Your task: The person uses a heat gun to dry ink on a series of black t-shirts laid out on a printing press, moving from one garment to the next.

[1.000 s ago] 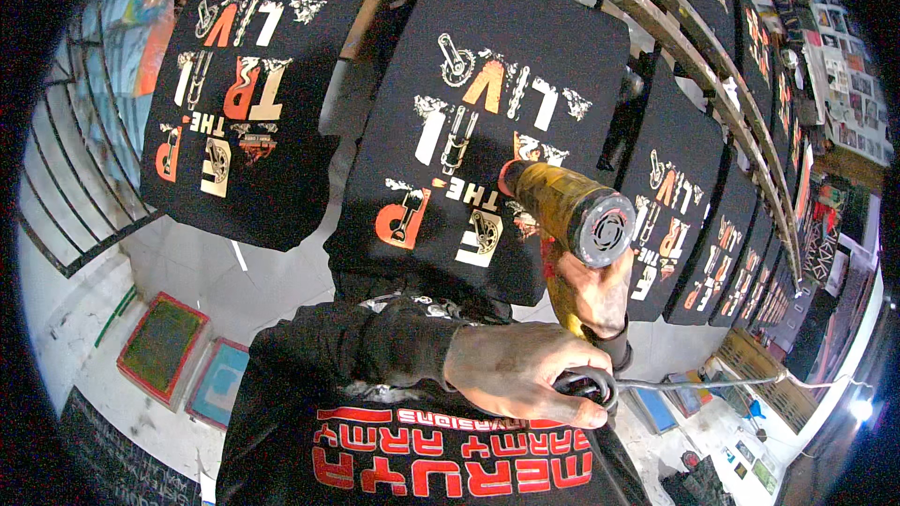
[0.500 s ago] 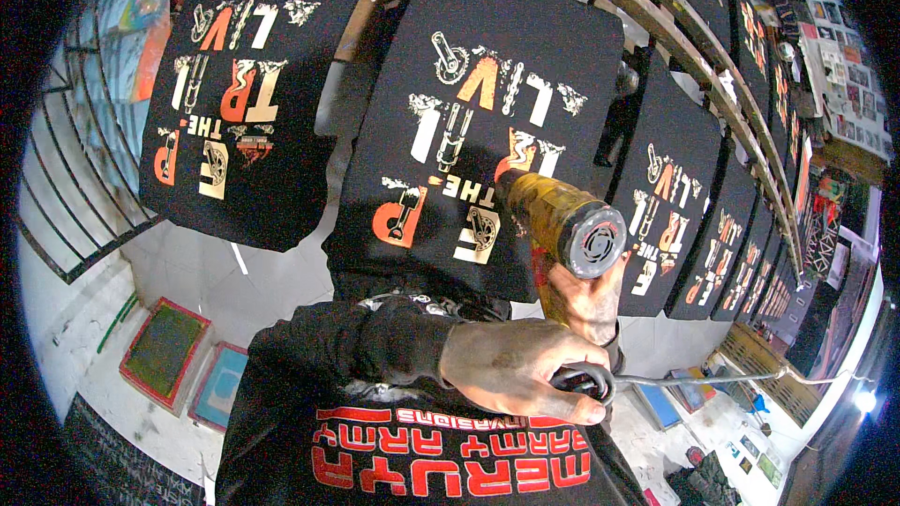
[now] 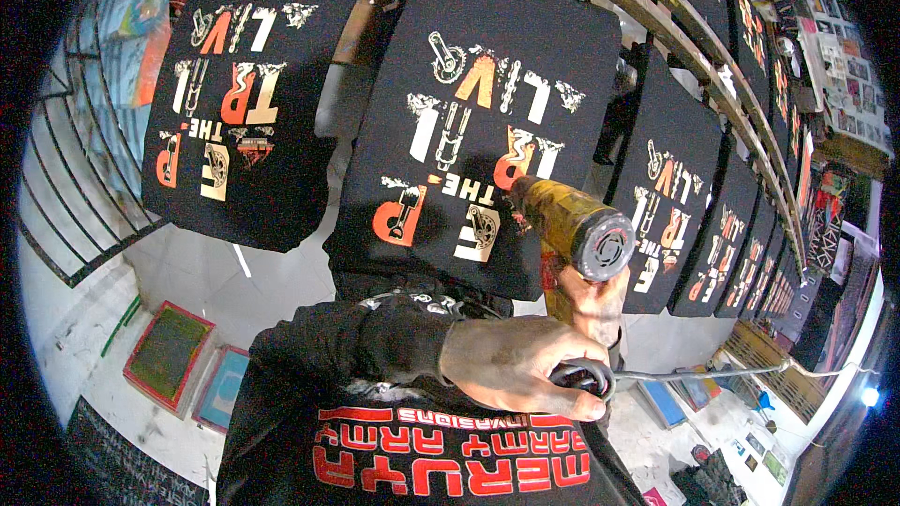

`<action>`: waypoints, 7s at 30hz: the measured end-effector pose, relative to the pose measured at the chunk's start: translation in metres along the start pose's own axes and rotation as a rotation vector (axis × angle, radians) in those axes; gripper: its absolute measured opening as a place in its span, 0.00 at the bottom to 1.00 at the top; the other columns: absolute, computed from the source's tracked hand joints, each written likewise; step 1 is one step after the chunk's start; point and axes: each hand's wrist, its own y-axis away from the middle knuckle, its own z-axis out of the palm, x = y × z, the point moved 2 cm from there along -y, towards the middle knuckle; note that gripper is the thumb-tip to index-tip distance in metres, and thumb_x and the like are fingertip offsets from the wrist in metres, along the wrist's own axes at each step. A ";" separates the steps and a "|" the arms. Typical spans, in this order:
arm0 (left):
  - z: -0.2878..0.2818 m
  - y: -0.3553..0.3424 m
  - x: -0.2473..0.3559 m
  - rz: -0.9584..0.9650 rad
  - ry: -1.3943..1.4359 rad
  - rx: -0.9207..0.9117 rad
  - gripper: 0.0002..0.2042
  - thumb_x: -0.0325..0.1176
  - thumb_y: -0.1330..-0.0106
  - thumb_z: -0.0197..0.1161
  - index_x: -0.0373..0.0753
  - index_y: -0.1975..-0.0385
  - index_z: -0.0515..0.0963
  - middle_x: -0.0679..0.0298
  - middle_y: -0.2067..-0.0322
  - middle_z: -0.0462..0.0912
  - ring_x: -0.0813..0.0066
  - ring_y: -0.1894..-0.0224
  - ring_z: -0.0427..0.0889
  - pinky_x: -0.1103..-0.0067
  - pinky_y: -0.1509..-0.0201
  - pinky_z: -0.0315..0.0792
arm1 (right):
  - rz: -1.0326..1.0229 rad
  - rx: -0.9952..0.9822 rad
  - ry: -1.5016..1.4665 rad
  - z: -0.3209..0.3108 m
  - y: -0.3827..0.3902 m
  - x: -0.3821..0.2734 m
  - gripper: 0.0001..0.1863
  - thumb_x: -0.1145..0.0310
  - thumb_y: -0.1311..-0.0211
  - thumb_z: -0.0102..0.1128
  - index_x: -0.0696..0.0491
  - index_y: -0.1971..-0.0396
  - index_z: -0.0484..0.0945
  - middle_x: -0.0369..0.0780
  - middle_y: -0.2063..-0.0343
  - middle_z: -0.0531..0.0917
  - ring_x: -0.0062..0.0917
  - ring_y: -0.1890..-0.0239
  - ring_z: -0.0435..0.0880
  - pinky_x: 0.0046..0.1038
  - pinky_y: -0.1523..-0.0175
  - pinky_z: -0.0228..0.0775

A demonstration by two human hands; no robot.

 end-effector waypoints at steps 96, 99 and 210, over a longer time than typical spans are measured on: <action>0.029 0.294 0.051 0.016 -0.704 0.014 0.11 0.36 0.27 0.50 0.35 0.54 0.70 0.47 0.75 0.79 0.47 0.69 0.82 0.58 0.65 0.72 | -0.147 0.291 0.232 0.374 0.078 -0.041 0.36 0.78 0.60 0.70 0.58 0.43 0.72 0.44 0.53 0.84 0.30 0.50 0.83 0.30 0.44 0.74; 0.002 0.320 0.097 -0.159 -0.706 -0.153 0.16 0.38 0.25 0.48 0.38 0.44 0.67 0.48 0.70 0.82 0.49 0.67 0.84 0.61 0.64 0.76 | -0.123 0.341 0.245 0.389 0.079 -0.053 0.37 0.76 0.61 0.71 0.58 0.43 0.72 0.45 0.54 0.84 0.32 0.51 0.84 0.31 0.44 0.74; -0.134 0.772 -0.066 -0.640 0.428 0.577 0.33 0.39 0.25 0.44 0.42 0.24 0.38 0.62 0.25 0.43 0.76 0.24 0.44 0.76 0.22 0.42 | 0.120 0.340 0.158 0.470 0.062 -0.112 0.29 0.81 0.54 0.60 0.61 0.46 0.71 0.44 0.53 0.81 0.30 0.51 0.81 0.31 0.45 0.73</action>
